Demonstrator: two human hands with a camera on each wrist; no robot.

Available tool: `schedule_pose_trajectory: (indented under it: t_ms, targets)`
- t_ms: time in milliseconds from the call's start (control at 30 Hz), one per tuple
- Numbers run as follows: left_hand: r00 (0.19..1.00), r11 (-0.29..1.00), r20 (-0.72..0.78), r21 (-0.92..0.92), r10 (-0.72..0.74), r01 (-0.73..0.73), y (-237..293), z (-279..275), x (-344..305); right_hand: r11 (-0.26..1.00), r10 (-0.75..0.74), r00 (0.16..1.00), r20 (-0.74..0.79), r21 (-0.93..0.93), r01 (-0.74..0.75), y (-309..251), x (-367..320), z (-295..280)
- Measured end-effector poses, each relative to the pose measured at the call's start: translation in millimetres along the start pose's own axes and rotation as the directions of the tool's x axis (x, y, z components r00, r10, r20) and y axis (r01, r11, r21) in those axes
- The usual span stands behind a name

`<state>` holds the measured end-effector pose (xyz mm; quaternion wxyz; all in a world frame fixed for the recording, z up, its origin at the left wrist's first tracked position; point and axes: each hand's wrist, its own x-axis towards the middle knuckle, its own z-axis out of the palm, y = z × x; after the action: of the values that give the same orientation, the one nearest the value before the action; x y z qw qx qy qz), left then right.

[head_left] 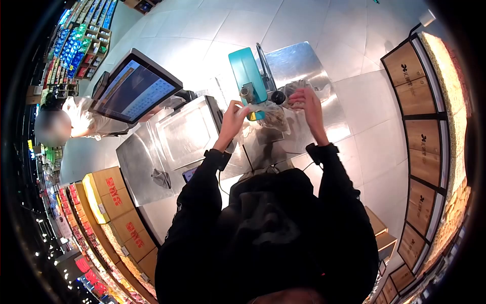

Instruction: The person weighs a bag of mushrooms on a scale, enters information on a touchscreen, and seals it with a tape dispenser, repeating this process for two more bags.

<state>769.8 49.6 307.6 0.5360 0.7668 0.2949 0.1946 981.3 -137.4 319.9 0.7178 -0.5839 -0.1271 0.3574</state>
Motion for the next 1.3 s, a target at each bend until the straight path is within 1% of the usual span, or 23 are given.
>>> schedule_pose_trajectory:
  t_ms: [33,67,133,167,233,267,333,367,400,467,500,567,700,767,900,967,1000,1033,1100,1167,1200,1233,1300]
  targets:
    - [1.000,1.000,0.005,-0.006,0.004,-0.004,3,-1,-2,1.000,-0.004,1.000,-0.007,-0.005,0.004,-31,-9,11]
    - [1.000,1.000,0.013,0.013,-0.019,0.019,7,-3,-3,0.979,0.036,0.997,0.067,-0.202,-0.022,-60,-19,31]
    - [0.999,0.999,0.036,0.033,-0.028,0.027,11,-5,-1,0.836,0.108,0.980,0.169,-0.549,0.003,-83,-19,63]
    - [0.999,0.998,0.036,0.058,-0.027,0.025,8,-6,0,0.836,0.098,0.983,0.155,-0.548,0.004,-88,-15,75]
    - [0.999,0.997,0.045,0.081,-0.014,0.010,4,-7,2,0.487,0.298,0.933,0.202,-0.873,0.034,-96,-8,91]
    - [1.000,0.997,0.031,0.072,0.002,-0.004,4,-7,3,0.370,-0.093,0.960,0.262,-0.886,0.278,-74,-5,92]
    - [1.000,0.998,0.020,0.058,0.013,-0.014,1,-4,-1,0.388,-0.124,0.971,0.205,-0.890,0.238,-52,5,86]
    - [1.000,1.000,0.010,0.011,0.013,-0.013,0,-3,0,0.411,-0.151,0.976,0.156,-0.889,0.205,-45,7,84]
    - [1.000,0.999,-0.002,-0.036,0.011,-0.012,-2,-2,0,0.408,-0.153,0.976,0.155,-0.890,0.205,-33,5,80]
    - [1.000,1.000,0.003,-0.031,0.000,0.001,-1,-4,-2,0.323,-0.287,0.939,0.189,-0.904,0.280,-17,-8,73]
    - [1.000,1.000,0.011,-0.021,-0.015,0.015,-1,-4,-1,0.320,-0.290,0.938,0.188,-0.905,0.281,-16,-10,74]
    - [1.000,0.999,0.013,-0.040,-0.015,0.016,-3,-3,2,0.385,-0.332,0.932,0.145,-0.881,0.275,-22,-15,78]
    - [1.000,0.998,0.022,-0.063,-0.013,0.015,3,-4,2,0.454,-0.283,0.953,0.107,-0.860,0.231,-20,-16,76]
    - [1.000,0.998,0.019,-0.056,-0.010,0.011,5,-5,1,0.472,-0.313,0.940,0.137,-0.837,0.278,-19,-16,75]
    - [0.999,1.000,0.037,0.005,-0.025,0.025,3,-6,1,0.471,-0.333,0.931,0.151,-0.829,0.302,-13,-14,75]
    - [0.999,1.000,0.045,0.021,-0.018,0.017,2,-6,2,0.500,-0.273,0.956,0.105,-0.834,0.234,-16,-18,77]
    - [0.999,1.000,0.046,-0.015,-0.020,0.021,3,-5,6,0.509,-0.280,0.955,0.097,-0.828,0.233,-16,-15,77]
    - [0.998,0.998,0.051,-0.051,-0.032,0.035,1,-5,3,0.488,-0.289,0.951,0.112,-0.837,0.247,-14,-15,76]
    - [0.998,0.999,0.055,-0.032,-0.036,0.038,-4,-3,9,0.465,-0.311,0.942,0.123,-0.845,0.264,-16,-3,71]
    - [0.997,0.998,0.077,-0.060,-0.021,0.026,-7,-6,7,0.307,-0.321,0.921,0.221,-0.896,0.322,-26,1,75]
    - [0.995,0.999,0.090,0.002,-0.038,0.038,-8,-7,8,0.179,-0.430,0.826,0.364,-0.863,0.473,-27,-13,74]
    - [0.994,0.999,0.102,0.004,-0.041,0.041,-8,-7,7,0.184,-0.429,0.832,0.353,-0.867,0.463,-24,-19,76]
    - [0.995,0.999,0.097,-0.032,-0.004,0.007,-10,-5,6,0.292,-0.348,0.918,0.188,-0.909,0.297,-20,-22,78]
